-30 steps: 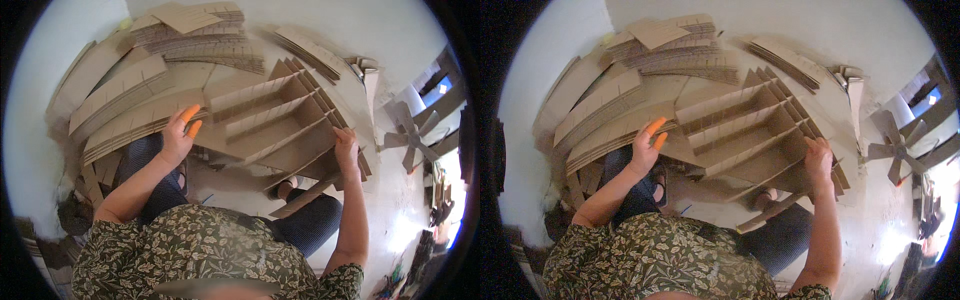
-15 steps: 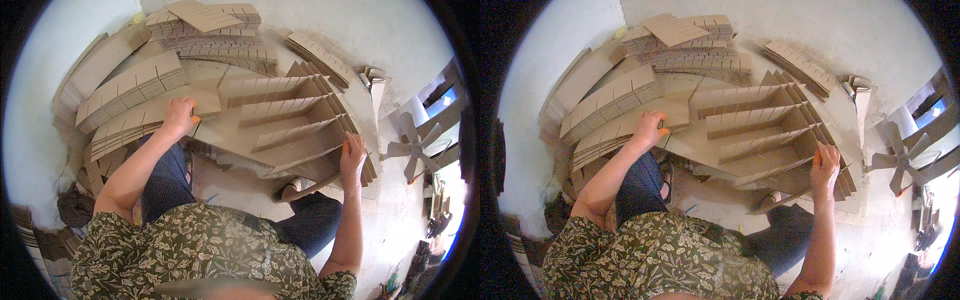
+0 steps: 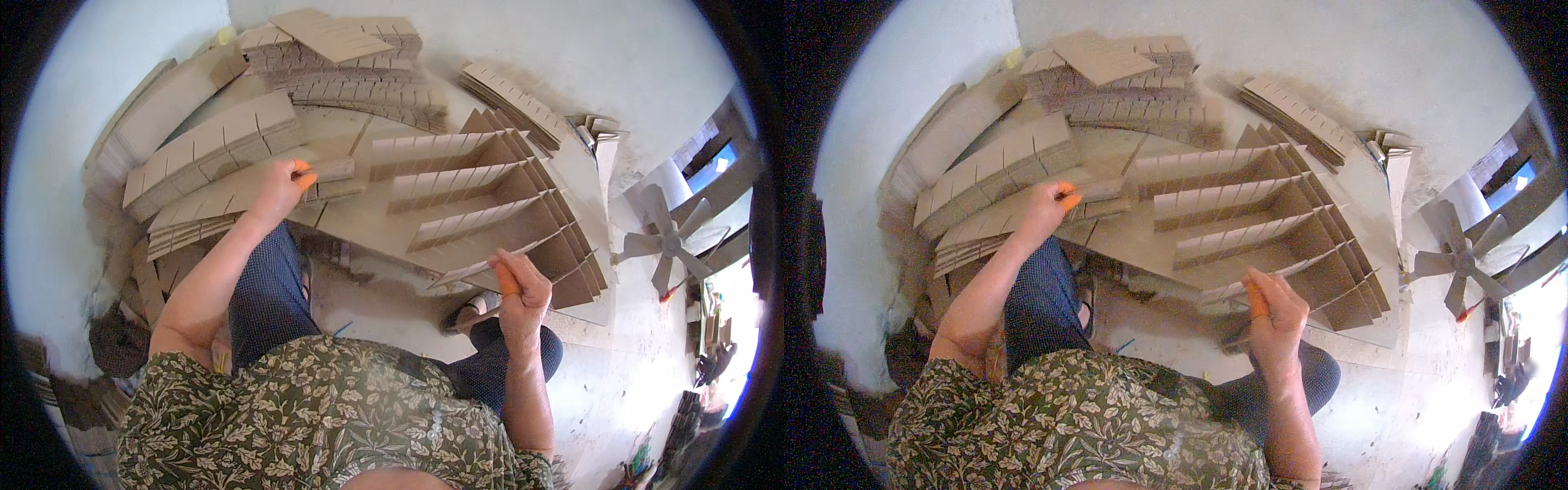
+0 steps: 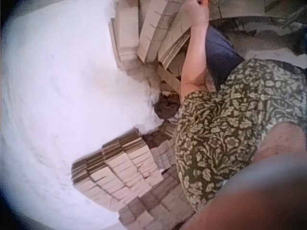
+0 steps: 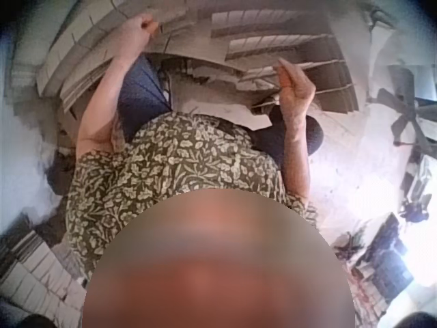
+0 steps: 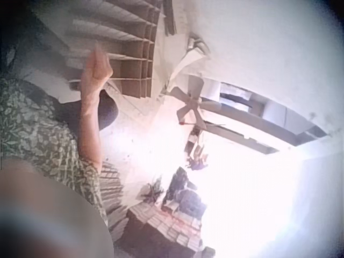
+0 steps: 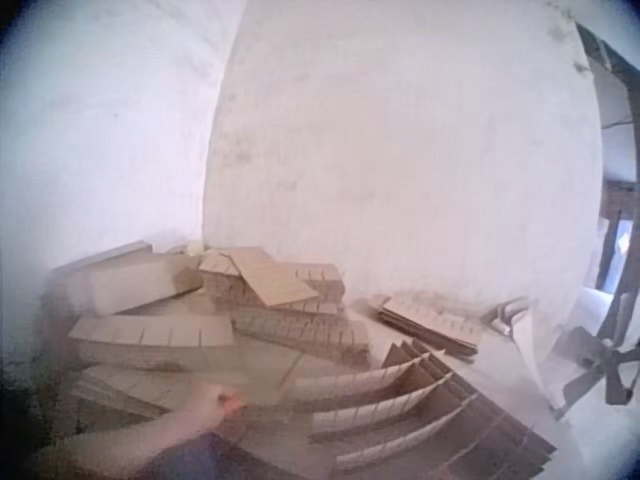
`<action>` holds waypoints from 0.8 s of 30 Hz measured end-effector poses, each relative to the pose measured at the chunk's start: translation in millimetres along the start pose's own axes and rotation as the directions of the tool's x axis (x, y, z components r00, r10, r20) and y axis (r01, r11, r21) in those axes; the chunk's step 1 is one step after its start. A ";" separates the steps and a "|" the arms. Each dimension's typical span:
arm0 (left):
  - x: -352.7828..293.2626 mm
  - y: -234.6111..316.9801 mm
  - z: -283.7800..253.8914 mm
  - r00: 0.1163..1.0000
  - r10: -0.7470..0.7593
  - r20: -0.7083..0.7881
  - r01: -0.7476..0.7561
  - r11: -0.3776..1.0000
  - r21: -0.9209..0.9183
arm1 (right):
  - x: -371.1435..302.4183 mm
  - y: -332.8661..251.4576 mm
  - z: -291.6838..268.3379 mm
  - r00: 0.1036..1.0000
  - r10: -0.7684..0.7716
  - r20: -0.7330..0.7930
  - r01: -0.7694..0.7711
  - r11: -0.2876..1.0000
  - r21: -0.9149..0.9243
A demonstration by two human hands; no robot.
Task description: The person sits on the floor and repeatedly picks up pre-cut cardboard pieces, folds them along scored lines, and stacks them into a growing pile. The hands manipulate each piece individually, aligning and folding the tabs to form small compartments.
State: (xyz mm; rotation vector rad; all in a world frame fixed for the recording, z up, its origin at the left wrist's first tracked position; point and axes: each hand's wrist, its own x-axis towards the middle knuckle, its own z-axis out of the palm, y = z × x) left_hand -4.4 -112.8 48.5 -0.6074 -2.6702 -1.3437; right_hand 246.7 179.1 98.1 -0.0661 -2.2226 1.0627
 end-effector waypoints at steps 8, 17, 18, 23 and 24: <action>-9.3 -1.1 -17.3 0.986 0.069 -0.151 -0.075 0.996 -0.039 | -15.2 -11.5 1.0 0.951 0.274 0.146 -0.301 0.929 0.216; -97.2 140.0 -16.3 0.554 0.833 -0.011 -0.831 0.554 0.047 | -1.6 -36.6 20.8 0.745 0.333 0.578 -0.647 0.151 0.747; -103.1 148.1 -13.0 0.430 0.897 0.105 -0.902 0.422 0.087 | -0.7 -38.6 24.2 0.736 0.393 0.551 -0.649 0.179 0.740; -111.3 137.8 11.3 0.342 0.936 0.079 -0.940 0.342 0.021 | -8.6 -34.0 -8.8 0.763 0.497 0.413 -0.590 0.274 0.760; -111.5 131.5 12.6 0.381 0.924 0.043 -0.924 0.378 0.055 | -13.9 -32.1 -23.6 0.790 0.494 0.364 -0.544 0.290 0.788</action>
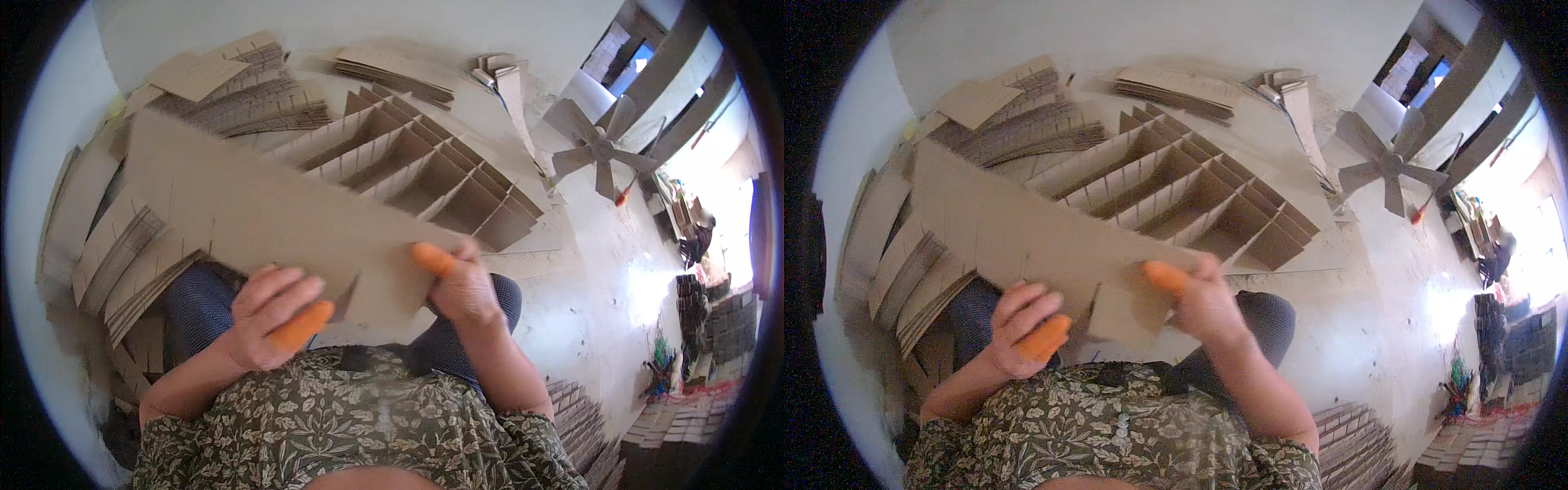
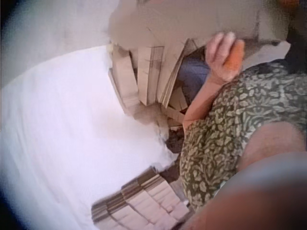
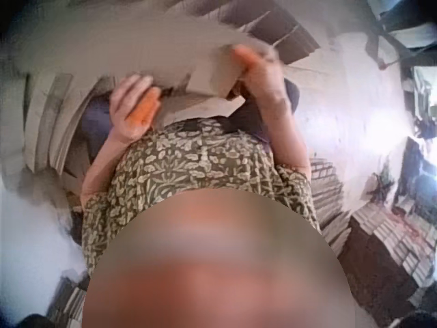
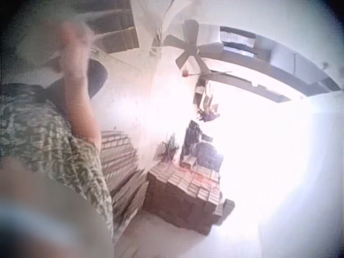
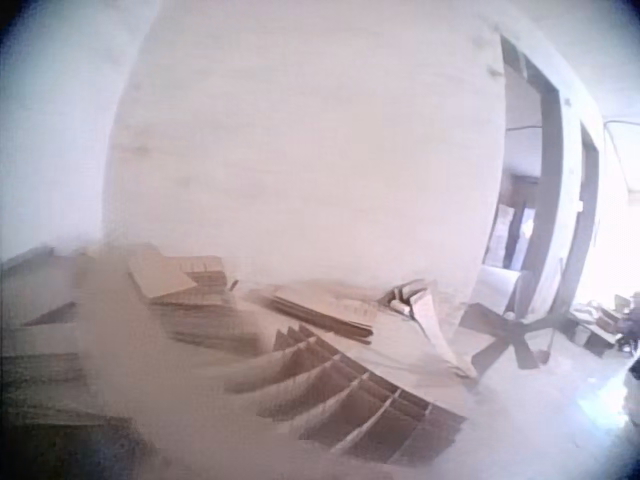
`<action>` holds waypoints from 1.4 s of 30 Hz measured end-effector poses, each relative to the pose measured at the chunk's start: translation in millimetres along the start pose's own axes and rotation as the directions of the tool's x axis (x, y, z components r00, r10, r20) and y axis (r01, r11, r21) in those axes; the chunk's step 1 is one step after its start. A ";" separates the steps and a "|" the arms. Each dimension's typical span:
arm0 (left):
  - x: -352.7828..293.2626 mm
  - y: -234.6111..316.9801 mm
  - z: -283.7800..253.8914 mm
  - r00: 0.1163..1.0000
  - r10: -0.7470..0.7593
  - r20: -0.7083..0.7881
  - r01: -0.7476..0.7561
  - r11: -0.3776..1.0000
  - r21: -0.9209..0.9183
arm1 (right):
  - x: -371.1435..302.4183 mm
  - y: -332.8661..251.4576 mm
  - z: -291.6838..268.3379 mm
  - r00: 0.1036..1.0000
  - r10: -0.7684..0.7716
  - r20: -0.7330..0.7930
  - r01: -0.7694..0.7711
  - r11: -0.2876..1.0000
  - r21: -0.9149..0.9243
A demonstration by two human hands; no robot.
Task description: The person sits on the floor and repeatedly picks up pre-cut cardboard pieces, folds them along scored lines, and stacks them into a growing pile. The hands manipulate each piece individually, aligning and folding the tabs to form small compartments.
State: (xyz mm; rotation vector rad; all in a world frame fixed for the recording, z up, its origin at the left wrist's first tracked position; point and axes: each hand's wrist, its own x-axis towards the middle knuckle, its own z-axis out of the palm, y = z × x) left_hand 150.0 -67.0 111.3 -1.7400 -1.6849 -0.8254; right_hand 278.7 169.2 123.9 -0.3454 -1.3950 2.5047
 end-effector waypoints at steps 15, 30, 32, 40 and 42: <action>-95.7 -18.0 90.8 0.610 -0.531 0.588 0.750 0.626 -0.212 | -20.3 -47.6 -161.3 0.512 -0.771 -0.378 0.310 0.576 -0.756; -112.9 -18.6 105.0 0.471 -0.394 0.789 0.719 0.690 -0.085 | -17.5 -55.9 -177.6 0.661 -0.676 -0.325 0.124 0.525 -0.842; -113.9 -18.7 105.6 0.474 -0.386 0.791 0.716 0.692 -0.091 | -16.0 -59.1 -165.0 0.641 -0.711 -0.290 0.166 0.497 -0.852; -112.1 -18.6 105.1 0.425 -0.367 0.827 0.744 0.662 -0.088 | -1.6 -58.7 -177.9 0.707 -0.678 -0.202 0.276 0.527 -0.804; -115.3 -20.2 107.6 0.432 -0.360 0.827 0.723 0.687 -0.078 | 0.6 -59.5 -174.4 0.720 -0.660 -0.211 0.292 0.565 -0.772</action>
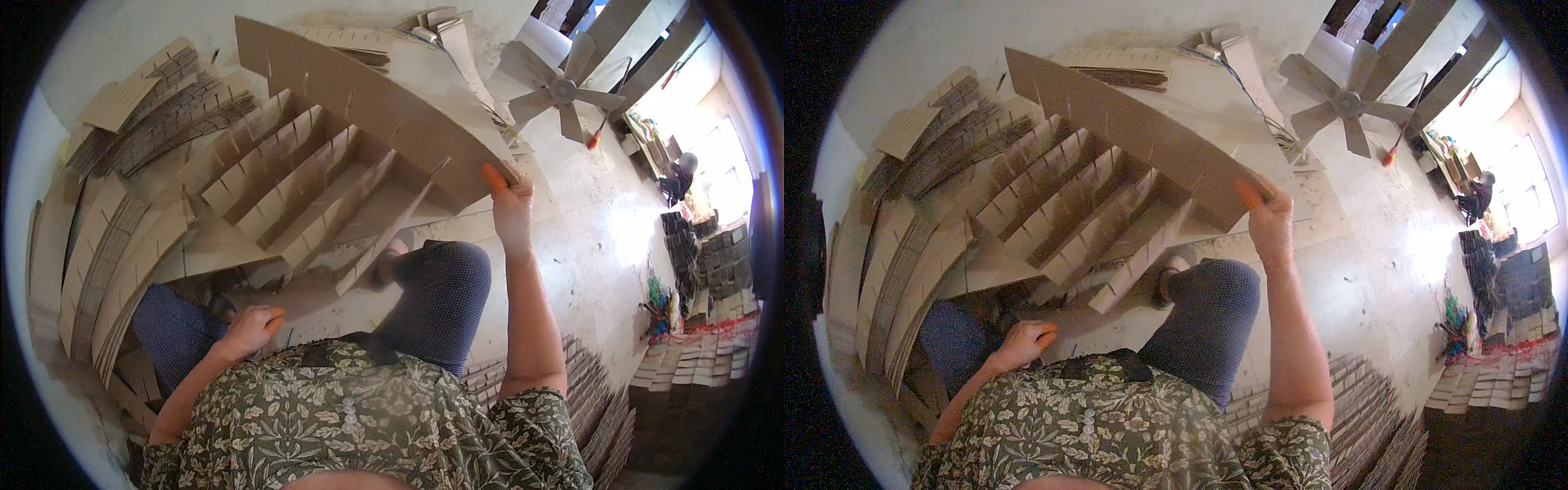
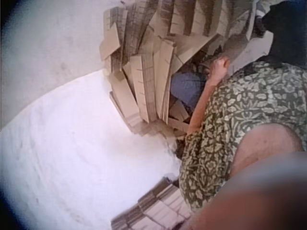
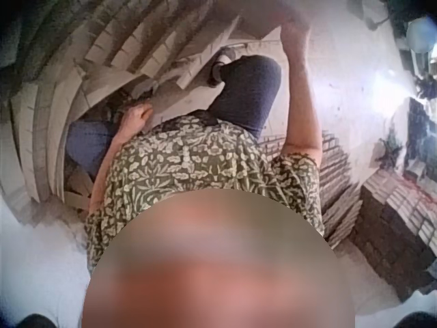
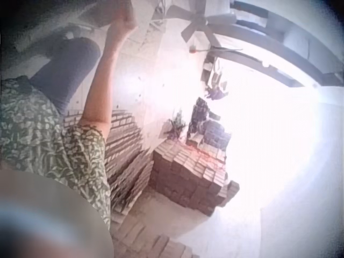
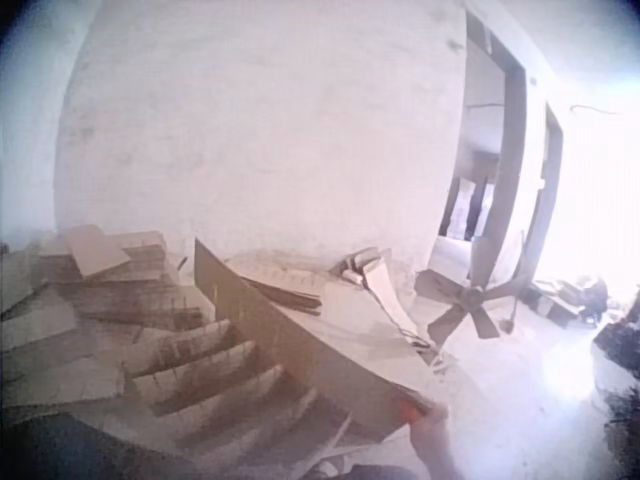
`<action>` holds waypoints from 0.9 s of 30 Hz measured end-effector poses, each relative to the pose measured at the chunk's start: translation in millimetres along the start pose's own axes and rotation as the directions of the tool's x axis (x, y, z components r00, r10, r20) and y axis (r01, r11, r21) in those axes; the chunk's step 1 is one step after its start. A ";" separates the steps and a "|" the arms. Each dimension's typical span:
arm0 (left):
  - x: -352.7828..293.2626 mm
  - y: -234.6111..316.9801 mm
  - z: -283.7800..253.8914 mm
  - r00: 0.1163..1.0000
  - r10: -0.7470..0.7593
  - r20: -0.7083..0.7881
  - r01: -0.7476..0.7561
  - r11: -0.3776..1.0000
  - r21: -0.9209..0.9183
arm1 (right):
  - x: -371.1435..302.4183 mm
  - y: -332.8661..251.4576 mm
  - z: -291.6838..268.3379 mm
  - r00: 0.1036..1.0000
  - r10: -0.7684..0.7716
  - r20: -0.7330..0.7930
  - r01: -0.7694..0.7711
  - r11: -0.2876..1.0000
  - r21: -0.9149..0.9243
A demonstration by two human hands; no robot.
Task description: The person sits on the floor and repeatedly picks up pre-cut cardboard pieces, folds them along scored lines, and stacks them into a growing pile. The hands manipulate each piece individually, aligning and folding the tabs to form small compartments.
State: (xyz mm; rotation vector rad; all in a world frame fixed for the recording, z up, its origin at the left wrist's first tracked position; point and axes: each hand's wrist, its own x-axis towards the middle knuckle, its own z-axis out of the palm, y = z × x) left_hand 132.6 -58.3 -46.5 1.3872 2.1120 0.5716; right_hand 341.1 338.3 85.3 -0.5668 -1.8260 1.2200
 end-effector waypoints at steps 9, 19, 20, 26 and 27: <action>4.0 6.9 -4.2 0.991 -0.082 0.107 0.079 0.996 0.032 | 4.2 2.5 -1.8 0.998 -0.017 0.065 0.027 0.989 -0.147; 1.2 -3.2 1.5 0.993 -0.060 0.101 0.058 0.998 0.017 | -19.8 14.6 12.8 0.998 0.050 0.044 -0.037 0.962 -0.270; -0.2 -3.3 1.5 0.994 -0.059 0.096 0.058 0.998 0.017 | -19.2 12.9 16.4 0.999 0.045 0.020 -0.038 0.967 -0.254; 5.6 -5.8 8.7 0.998 0.022 0.061 -0.022 1.000 0.014 | -19.6 35.9 14.1 0.999 0.007 0.034 0.010 0.884 -0.467; 3.7 -1.4 6.6 0.998 0.015 0.069 -0.017 1.000 0.021 | -19.5 35.6 12.9 0.999 0.033 0.040 -0.010 0.878 -0.478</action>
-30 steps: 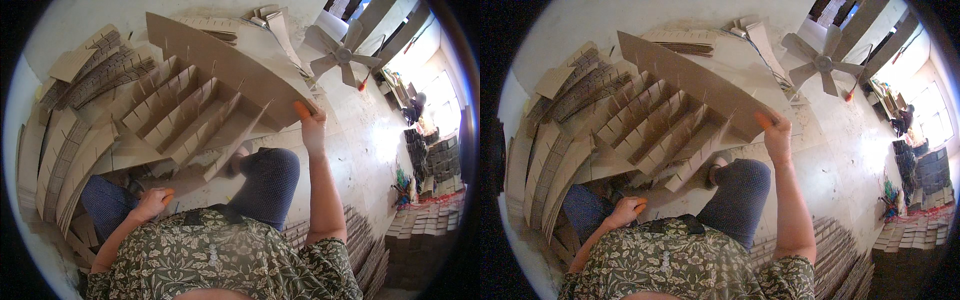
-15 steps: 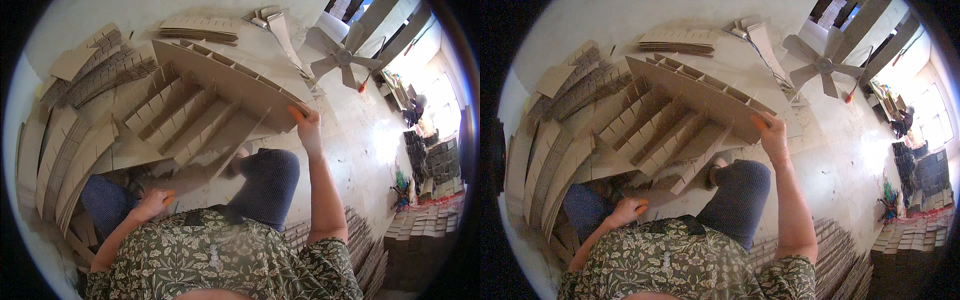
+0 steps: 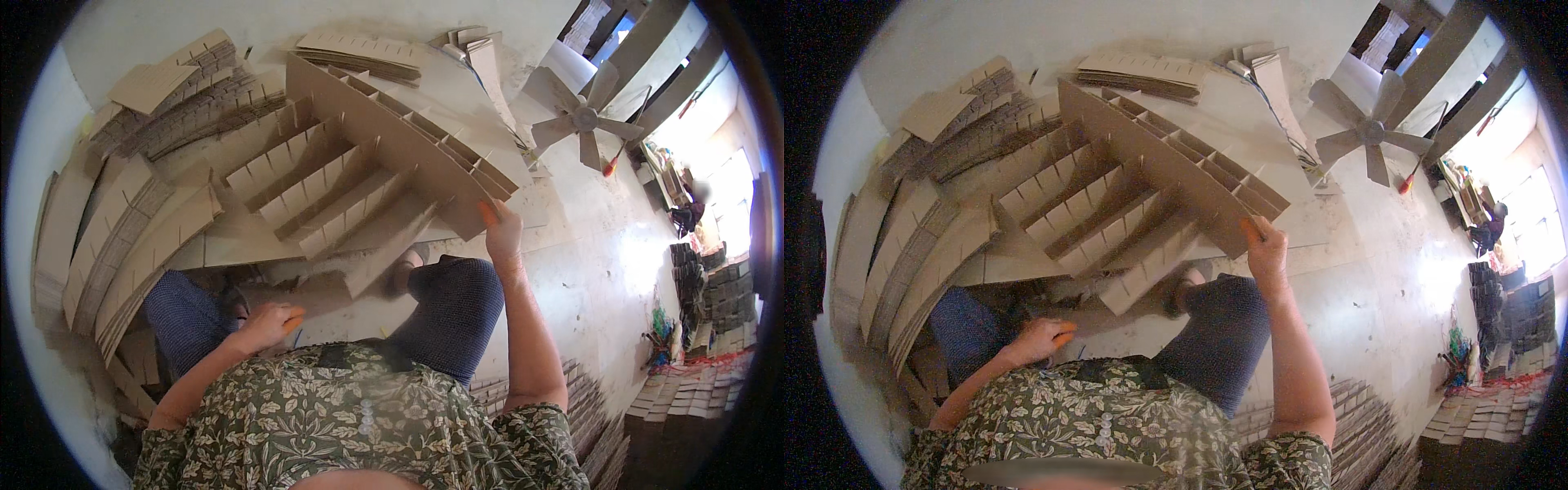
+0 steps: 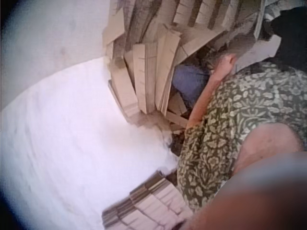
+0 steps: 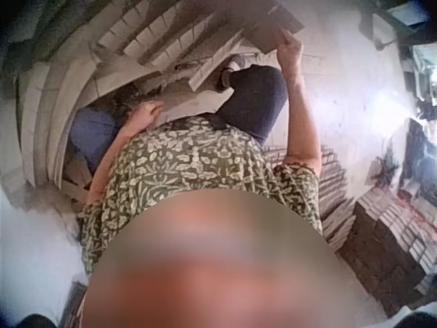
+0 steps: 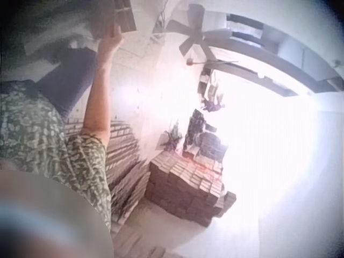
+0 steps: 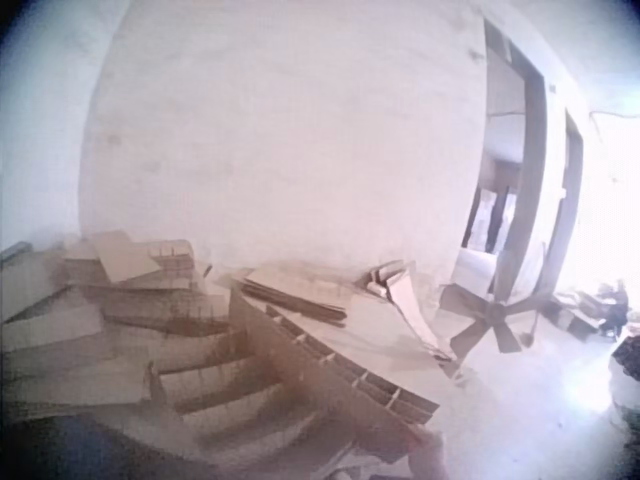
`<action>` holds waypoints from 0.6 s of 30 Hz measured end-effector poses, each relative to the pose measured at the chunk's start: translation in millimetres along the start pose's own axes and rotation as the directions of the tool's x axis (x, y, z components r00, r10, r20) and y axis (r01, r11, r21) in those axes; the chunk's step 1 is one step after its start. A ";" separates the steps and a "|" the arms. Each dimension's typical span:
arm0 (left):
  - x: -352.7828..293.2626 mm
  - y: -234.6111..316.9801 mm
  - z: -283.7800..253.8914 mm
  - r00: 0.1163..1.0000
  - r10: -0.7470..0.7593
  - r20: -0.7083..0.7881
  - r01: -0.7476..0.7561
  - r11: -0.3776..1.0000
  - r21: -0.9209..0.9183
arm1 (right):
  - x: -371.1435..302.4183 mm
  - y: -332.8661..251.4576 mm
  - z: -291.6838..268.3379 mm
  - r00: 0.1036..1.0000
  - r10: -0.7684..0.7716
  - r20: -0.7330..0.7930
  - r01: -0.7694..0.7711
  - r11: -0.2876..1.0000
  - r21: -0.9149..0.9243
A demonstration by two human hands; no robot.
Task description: The person sits on the floor and repeatedly picks up pre-cut cardboard pieces, folds them along scored lines, and stacks them into a growing pile. The hands manipulate each piece individually, aligning and folding the tabs to form small compartments.
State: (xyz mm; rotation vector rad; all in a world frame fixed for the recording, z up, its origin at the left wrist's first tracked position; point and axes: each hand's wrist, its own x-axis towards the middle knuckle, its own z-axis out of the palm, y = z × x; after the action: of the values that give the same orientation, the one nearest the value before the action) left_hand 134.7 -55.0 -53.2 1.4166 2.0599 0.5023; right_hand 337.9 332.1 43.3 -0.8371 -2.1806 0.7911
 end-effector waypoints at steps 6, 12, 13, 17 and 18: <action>-5.1 1.4 -2.7 0.978 0.058 -0.200 -0.090 0.984 -0.151 | 6.1 -17.1 -1.0 0.990 -0.135 -0.048 0.140 0.985 0.100; 14.8 45.3 -22.8 0.939 0.084 -0.334 -0.165 0.961 -0.222 | -4.4 0.5 1.0 0.992 -0.116 0.053 0.114 0.993 0.025; 19.4 54.9 -25.6 0.937 0.081 -0.339 -0.165 0.960 -0.226 | -3.1 -7.1 -4.0 0.988 -0.135 0.078 0.135 0.991 0.006; 39.3 94.1 -25.4 0.918 0.195 -0.347 -0.277 0.939 -0.206 | -4.2 -27.2 6.3 0.969 -0.242 -0.048 0.246 0.958 0.148; 45.7 98.9 -20.2 0.906 0.233 -0.353 -0.305 0.939 -0.161 | -5.8 -31.6 7.9 0.963 -0.265 -0.056 0.271 0.950 0.154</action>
State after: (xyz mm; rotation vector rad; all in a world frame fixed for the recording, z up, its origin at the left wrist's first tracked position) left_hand 179.8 23.9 10.1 1.5788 1.9862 1.1120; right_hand 324.7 306.2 59.2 -0.4576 -2.1089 0.7949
